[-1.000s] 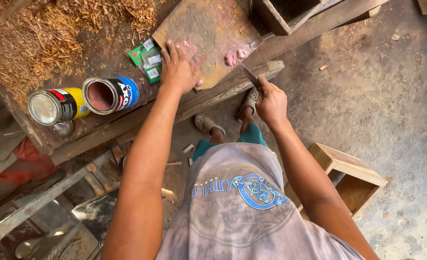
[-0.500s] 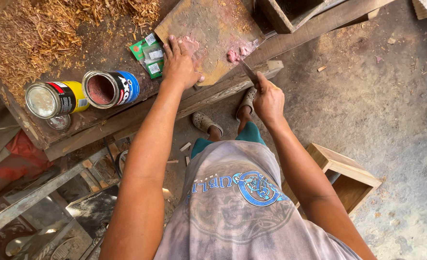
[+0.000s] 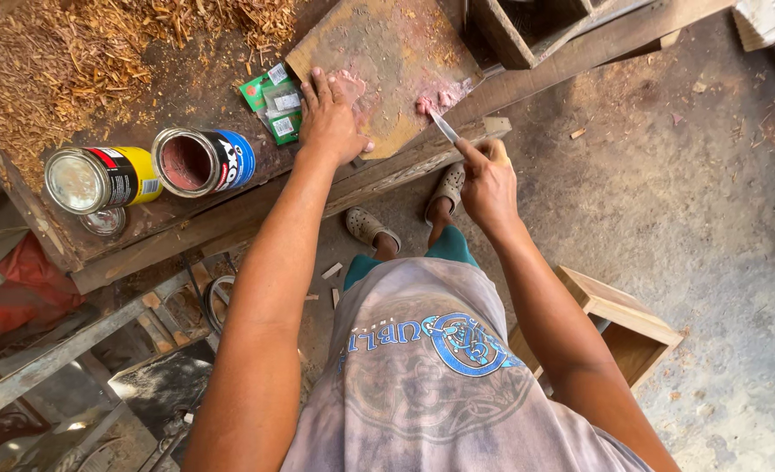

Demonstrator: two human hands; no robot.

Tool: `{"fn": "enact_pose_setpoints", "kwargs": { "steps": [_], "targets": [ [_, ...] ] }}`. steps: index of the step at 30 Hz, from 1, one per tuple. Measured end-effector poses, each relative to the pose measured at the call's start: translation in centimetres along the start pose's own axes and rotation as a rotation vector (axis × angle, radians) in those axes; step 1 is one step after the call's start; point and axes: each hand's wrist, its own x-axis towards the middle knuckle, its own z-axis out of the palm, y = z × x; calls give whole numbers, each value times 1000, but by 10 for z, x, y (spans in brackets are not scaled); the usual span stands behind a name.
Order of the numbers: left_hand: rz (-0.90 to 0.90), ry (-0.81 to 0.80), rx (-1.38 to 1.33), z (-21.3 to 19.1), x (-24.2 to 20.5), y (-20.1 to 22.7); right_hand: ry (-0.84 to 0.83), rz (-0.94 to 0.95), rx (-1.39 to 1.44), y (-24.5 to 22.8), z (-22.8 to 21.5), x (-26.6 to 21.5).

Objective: The person uses a putty knife to mix a pink paste on a wooden board, then adds small amounts of liquid from two different paint cans and continues mixing. The mixed paste is then applied into the compartments of a small wooden organizer.

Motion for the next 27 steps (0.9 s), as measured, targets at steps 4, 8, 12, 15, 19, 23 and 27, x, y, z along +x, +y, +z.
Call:
{"fn": "enact_pose_setpoints", "kwargs": {
  "steps": [4, 8, 12, 15, 19, 23, 27],
  "targets": [
    [14, 14, 0, 3, -2, -5, 53, 26, 212, -3, 0, -6],
    [26, 20, -2, 7, -3, -5, 34, -68, 171, -1, -4, -12],
    [24, 30, -45, 1, -1, -9, 37, -63, 202, -1, -5, 0],
    [40, 62, -30, 9, -5, -8, 2, -64, 177, -1, -8, -9],
    [38, 35, -42, 3, 3, -9, 7, -55, 219, -2, -5, 3],
    [47, 39, -49, 14, -2, -11, 3, -87, 143, 0, 9, -11],
    [37, 40, -44, 8, 5, -10, -23, -87, -81, -4, 24, -9]
  ]
}}
